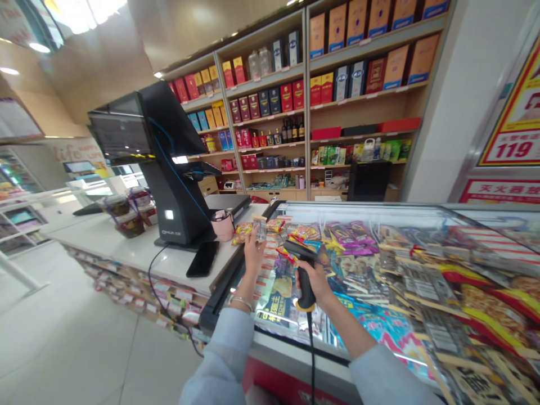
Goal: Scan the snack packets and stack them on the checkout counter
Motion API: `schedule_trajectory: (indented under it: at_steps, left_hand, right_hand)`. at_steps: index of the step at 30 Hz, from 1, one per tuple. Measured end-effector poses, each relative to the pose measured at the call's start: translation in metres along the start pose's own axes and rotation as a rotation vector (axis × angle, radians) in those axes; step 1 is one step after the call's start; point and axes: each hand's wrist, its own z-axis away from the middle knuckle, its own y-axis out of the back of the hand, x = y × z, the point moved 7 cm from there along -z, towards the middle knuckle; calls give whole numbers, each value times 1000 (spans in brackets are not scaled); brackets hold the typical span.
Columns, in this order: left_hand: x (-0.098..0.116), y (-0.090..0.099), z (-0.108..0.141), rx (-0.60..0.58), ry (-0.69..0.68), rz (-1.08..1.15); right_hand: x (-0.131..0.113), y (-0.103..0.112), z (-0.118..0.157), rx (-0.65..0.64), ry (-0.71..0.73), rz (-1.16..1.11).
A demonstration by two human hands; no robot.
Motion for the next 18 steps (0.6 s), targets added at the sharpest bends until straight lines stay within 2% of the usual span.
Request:
schedule_trajectory:
  at_steps: [7,10,13,15,18]
  left_hand:
    - [-6,-4,-2,-5,36,3]
    - [2,1,-4,1,30,-3]
    - [23,9,-4,12,-17,15]
    - [42,11,-2,22,-61,38]
    - [70,2,3,3,-95,85]
  right_hand:
    - [2,1,-2,14,-9,-17]
    - [-2,1,-3,39,3,-45]
    - [-13,0,5,92,7,-99]
    - [-22,-3,17,84,-7,-107]
    - [-40,-5,38,28,14,-122]
